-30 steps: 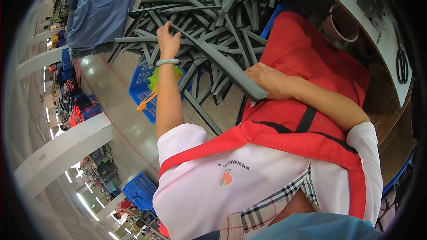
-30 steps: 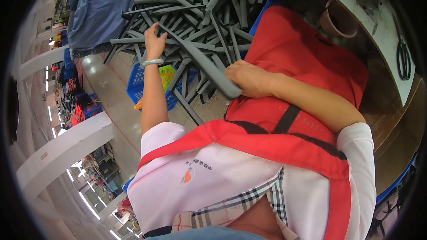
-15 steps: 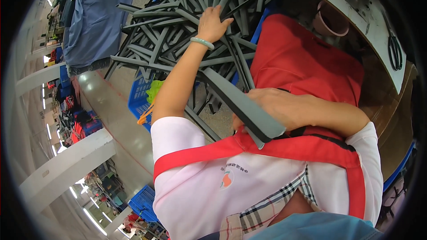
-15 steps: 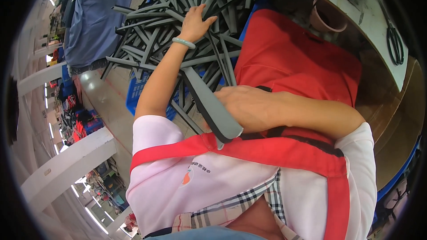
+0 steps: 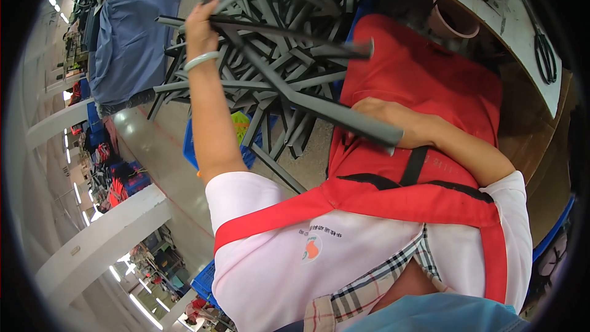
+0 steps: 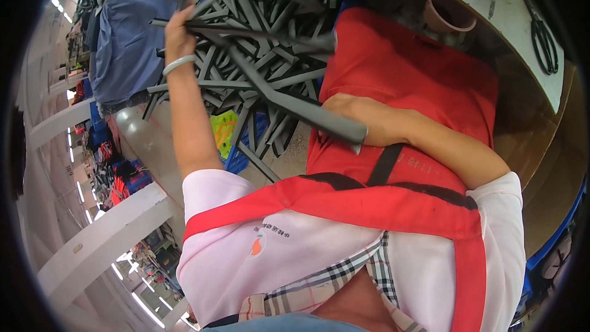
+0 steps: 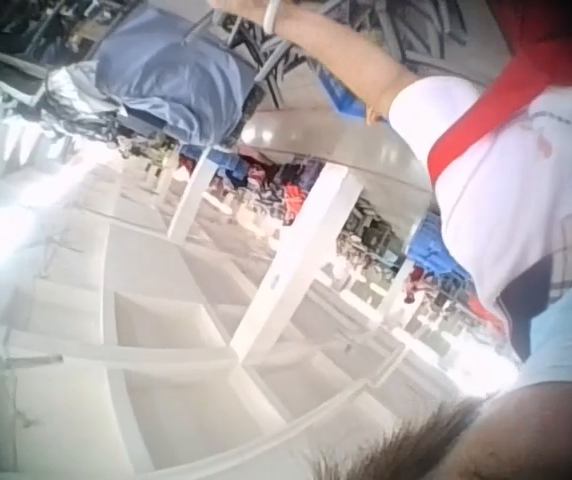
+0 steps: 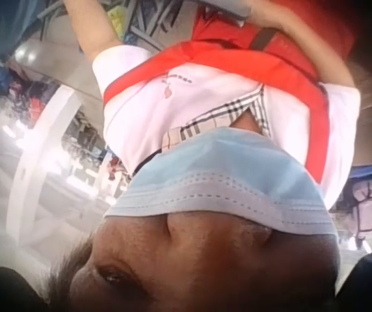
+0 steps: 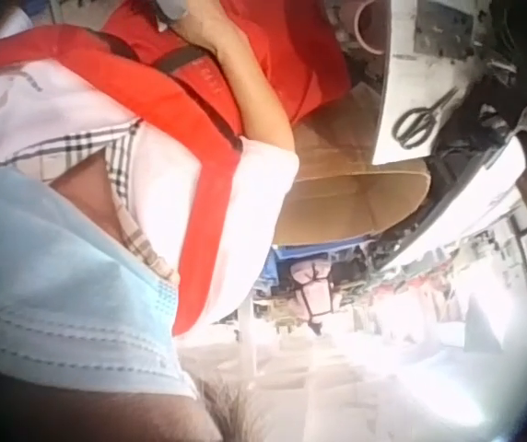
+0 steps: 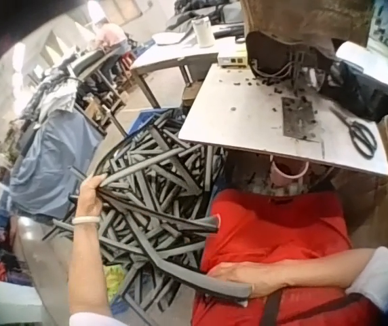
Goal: Assembling grey plastic tubes and black components on a factory workbench.
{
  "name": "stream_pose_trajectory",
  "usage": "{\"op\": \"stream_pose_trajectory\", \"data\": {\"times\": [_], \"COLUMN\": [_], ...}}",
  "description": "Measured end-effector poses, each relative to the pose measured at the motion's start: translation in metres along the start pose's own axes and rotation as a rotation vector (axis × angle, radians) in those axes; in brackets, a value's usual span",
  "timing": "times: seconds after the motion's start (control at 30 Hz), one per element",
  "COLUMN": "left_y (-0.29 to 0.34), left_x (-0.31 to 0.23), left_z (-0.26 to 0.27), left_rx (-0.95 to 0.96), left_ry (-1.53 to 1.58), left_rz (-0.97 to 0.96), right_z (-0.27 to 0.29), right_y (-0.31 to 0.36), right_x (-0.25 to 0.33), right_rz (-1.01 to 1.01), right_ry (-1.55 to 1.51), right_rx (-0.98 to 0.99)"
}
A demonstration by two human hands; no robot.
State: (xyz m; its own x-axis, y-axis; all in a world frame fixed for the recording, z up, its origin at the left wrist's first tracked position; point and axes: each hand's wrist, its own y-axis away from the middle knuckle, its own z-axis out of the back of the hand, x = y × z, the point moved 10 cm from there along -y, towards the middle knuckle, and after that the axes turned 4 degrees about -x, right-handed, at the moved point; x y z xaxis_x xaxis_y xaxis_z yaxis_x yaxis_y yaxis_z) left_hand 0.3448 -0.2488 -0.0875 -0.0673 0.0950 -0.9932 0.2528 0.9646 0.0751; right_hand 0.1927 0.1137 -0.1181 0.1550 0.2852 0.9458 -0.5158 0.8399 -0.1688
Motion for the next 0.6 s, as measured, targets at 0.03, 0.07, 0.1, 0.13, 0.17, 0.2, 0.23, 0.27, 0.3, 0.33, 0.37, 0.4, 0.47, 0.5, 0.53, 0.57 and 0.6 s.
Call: {"op": "stream_pose_trajectory", "data": {"times": [0.03, 0.07, 0.1, 0.13, 0.17, 0.2, 0.23, 0.27, 0.3, 0.33, 0.37, 0.4, 0.47, 0.5, 0.53, 0.57, 0.6], "left_y": [-0.004, 0.002, 0.008, 0.029, 0.034, 0.055, 0.072, 0.079, 0.090, 0.097, 0.101, 0.113, 0.122, 0.128, 0.133, 0.141, 0.153], "left_x": [-0.008, -0.028, -0.028, -0.056, -0.060, -0.090, -0.113, -0.128, -0.145, -0.157, -0.174, -0.191, -0.213, -0.225, -0.238, -0.252, -0.266], "left_z": [0.011, 0.044, 0.024, 0.026, 0.018, 0.021, 0.021, 0.027, 0.038, 0.046, 0.040, 0.026, 0.046, 0.064, 0.073, 0.081, 0.080], "left_rx": [-0.052, -0.056, 0.061, 0.038, 0.046, 0.173, 0.311, 0.150, -0.021, -0.026, 0.193, 0.415, 0.233, 0.052, 0.073, 0.093, 0.046], "left_ry": [0.136, 0.248, 0.382, 0.405, 0.449, 0.498, 0.554, 0.514, 0.468, 0.467, 0.578, 0.683, 0.659, 0.631, 0.666, 0.697, 0.679], "left_rz": [0.031, 0.041, 0.114, 0.061, 0.038, 0.000, -0.026, -0.100, -0.177, -0.183, -0.164, -0.143, -0.248, -0.347, -0.344, -0.343, -0.392], "right_z": [0.012, 0.012, 0.026, 0.036, 0.049, 0.055, 0.061, 0.069, 0.076, 0.080, 0.083, 0.085, 0.084, 0.085, 0.085, 0.085, 0.086], "right_y": [0.004, 0.001, 0.005, 0.006, 0.010, 0.010, 0.013, 0.021, 0.022, 0.020, 0.020, 0.017, 0.007, 0.001, -0.008, -0.019, -0.028], "right_x": [-0.007, -0.001, -0.018, -0.027, -0.041, -0.054, -0.070, -0.087, -0.093, -0.100, -0.107, -0.112, -0.117, -0.121, -0.129, -0.140, -0.151], "right_rz": [0.038, 0.068, -0.054, -0.135, -0.140, -0.258, -0.392, -0.360, -0.331, -0.378, -0.427, -0.413, -0.424, -0.437, -0.435, -0.430, -0.428], "right_ry": [0.078, 0.069, 0.040, 0.005, 0.064, -0.002, -0.063, -0.095, -0.040, -0.041, -0.039, -0.025, -0.060, -0.096, -0.093, -0.160, -0.227], "right_rx": [-0.137, -0.120, -0.195, -0.246, -0.321, -0.320, -0.326, -0.430, -0.447, -0.439, -0.433, -0.421, -0.447, -0.475, -0.474, -0.484, -0.496]}}
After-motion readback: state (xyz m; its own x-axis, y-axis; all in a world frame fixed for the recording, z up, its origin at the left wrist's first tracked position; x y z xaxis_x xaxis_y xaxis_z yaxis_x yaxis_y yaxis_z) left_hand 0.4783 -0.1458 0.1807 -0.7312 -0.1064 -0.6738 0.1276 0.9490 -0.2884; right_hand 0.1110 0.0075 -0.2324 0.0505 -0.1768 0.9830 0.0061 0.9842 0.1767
